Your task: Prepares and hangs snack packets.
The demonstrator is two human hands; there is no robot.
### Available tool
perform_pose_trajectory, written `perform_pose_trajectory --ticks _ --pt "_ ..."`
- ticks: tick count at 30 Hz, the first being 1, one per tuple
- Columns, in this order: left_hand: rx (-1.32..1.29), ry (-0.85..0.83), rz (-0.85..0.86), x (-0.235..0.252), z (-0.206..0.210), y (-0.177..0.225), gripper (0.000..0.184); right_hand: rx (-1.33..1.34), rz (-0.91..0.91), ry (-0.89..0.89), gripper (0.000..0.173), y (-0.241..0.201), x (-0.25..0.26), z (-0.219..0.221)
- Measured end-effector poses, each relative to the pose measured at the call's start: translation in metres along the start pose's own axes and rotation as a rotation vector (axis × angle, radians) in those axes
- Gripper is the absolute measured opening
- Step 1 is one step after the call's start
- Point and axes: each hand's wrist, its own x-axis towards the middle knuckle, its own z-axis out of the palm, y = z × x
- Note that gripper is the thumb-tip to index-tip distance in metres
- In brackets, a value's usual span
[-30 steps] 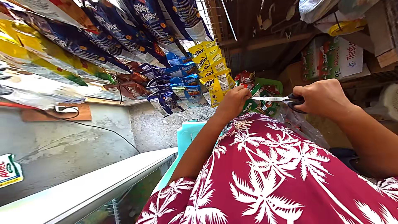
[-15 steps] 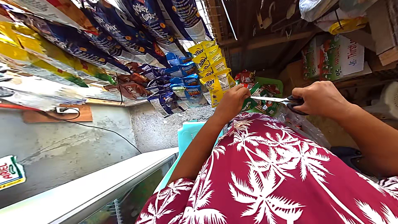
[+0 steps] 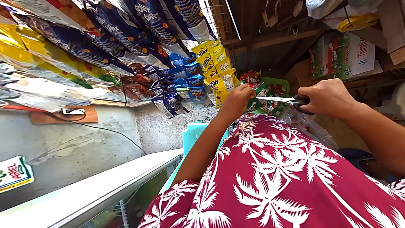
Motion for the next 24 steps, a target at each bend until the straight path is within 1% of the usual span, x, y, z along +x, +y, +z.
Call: perform_pose_trajectory --ticks 4,7,11,13,16,18,20,22,24 --pt "-0.002 0.028 0.015 0.002 0.001 0.000 0.012 0.024 -0.037 0.006 0.025 0.005 0.001 0.000" --pt "-0.019 0.029 0.016 0.003 0.002 -0.001 0.012 -0.006 -0.047 -0.006 0.025 0.007 0.002 -0.001" --pt "-0.064 -0.013 0.004 0.007 0.000 0.000 0.013 -0.059 0.042 -0.066 0.024 0.016 0.002 -0.010" --pt "-0.120 -0.007 -0.006 0.010 -0.002 -0.001 0.022 -0.003 0.068 -0.002 0.025 0.028 0.000 -0.014" --pt "-0.179 -0.007 -0.013 0.015 -0.006 0.001 0.045 0.324 0.083 0.175 0.032 0.036 0.008 -0.015" --pt "-0.170 -0.023 -0.007 0.020 -0.011 0.007 0.054 0.540 -0.032 0.284 0.036 0.025 0.027 -0.008" --pt "-0.156 -0.002 0.013 0.025 -0.014 0.011 0.049 0.660 -0.218 0.311 0.037 0.011 0.051 -0.003" --pt "-0.175 0.042 0.016 0.029 -0.017 0.015 0.041 0.670 -0.343 0.271 0.034 0.001 0.071 -0.003" --pt "-0.190 0.097 0.036 0.032 -0.020 0.018 0.034 0.657 -0.385 0.201 0.027 -0.004 0.083 -0.008"
